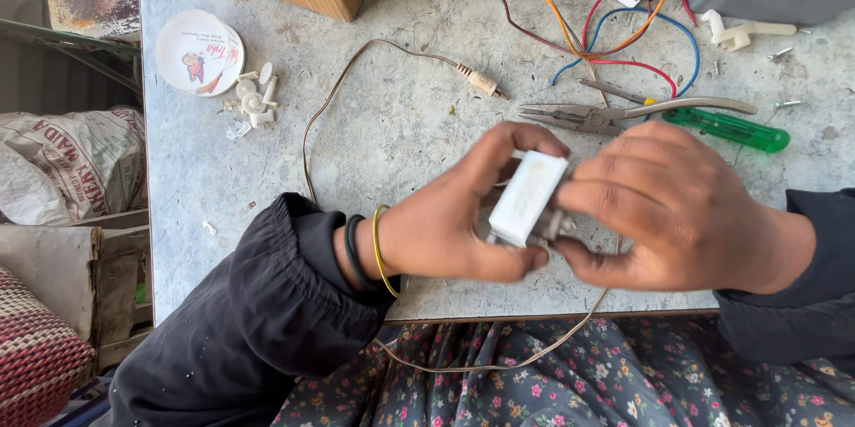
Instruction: The person disassembles a white plastic electrical component using a screwdriver and pliers, removes internal parts, and then uses a hammer to tap the component. The person handles wires and small plastic pieces on a cluttered workbench.
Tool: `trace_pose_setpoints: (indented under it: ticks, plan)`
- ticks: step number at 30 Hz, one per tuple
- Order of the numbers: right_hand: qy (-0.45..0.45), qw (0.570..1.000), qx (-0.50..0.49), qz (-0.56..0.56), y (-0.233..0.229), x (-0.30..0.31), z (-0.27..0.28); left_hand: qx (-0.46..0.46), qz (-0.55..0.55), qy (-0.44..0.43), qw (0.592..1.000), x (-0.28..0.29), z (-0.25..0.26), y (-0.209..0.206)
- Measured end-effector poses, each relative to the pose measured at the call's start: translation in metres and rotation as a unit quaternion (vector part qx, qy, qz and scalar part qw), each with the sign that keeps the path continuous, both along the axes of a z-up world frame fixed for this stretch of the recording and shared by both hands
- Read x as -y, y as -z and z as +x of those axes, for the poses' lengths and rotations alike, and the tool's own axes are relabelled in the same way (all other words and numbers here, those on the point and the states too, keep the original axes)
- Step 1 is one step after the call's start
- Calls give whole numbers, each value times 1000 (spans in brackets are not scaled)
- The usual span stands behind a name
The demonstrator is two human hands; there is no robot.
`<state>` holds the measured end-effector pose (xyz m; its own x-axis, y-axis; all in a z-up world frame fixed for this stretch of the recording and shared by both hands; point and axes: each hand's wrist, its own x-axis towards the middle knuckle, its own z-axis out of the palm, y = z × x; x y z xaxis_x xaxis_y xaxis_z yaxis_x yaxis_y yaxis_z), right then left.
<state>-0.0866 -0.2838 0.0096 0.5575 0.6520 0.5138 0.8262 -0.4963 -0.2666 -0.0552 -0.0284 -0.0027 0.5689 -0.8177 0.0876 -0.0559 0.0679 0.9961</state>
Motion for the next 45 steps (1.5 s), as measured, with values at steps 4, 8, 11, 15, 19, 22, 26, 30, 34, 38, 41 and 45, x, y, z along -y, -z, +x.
trace_pose_setpoints:
  ticks: [4, 8, 11, 15, 19, 22, 26, 30, 34, 38, 41, 45]
  plan:
    - [-5, 998, -53, 23, 0, 3, 5, -5, 10, -23, 1000, -1, 4, 7]
    - [-5, 995, -89, 45, 4, 5, 5, 80, -9, -47, 996, 1, 1, 13]
    - [-4, 994, -102, 41, 6, 5, 4, 122, -5, -61, 991, 4, 0, 15]
    - [5, 994, -105, 41, 6, 3, 4, 219, 38, -99, 970, 7, -1, 14]
    - [-5, 999, -43, 17, 2, 2, 4, 257, 55, -110, 959, 12, -2, 11]
    - [-14, 999, -34, 8, -1, 1, 3, 262, 60, -103, 958, 13, -2, 5]
    - [-12, 999, -31, 19, -4, 1, -3, 256, 58, -96, 960, 11, -6, -8]
    - [-14, 1000, -16, 18, -5, 2, -6, 244, 81, -84, 963, 10, -9, -17]
    - [-27, 999, -23, 29, -8, 2, -4, 233, 88, -80, 965, 11, -9, -20]
    - [-31, 999, -24, 32, -9, 1, -2, 230, 81, -72, 967, 10, -7, -20]
    - [-42, 998, -24, 26, -7, 3, 3, 231, 69, -70, 968, 11, -1, -16]
    - [0, 998, -56, 13, -3, 5, 9, 278, 90, -96, 952, 9, 7, -14]
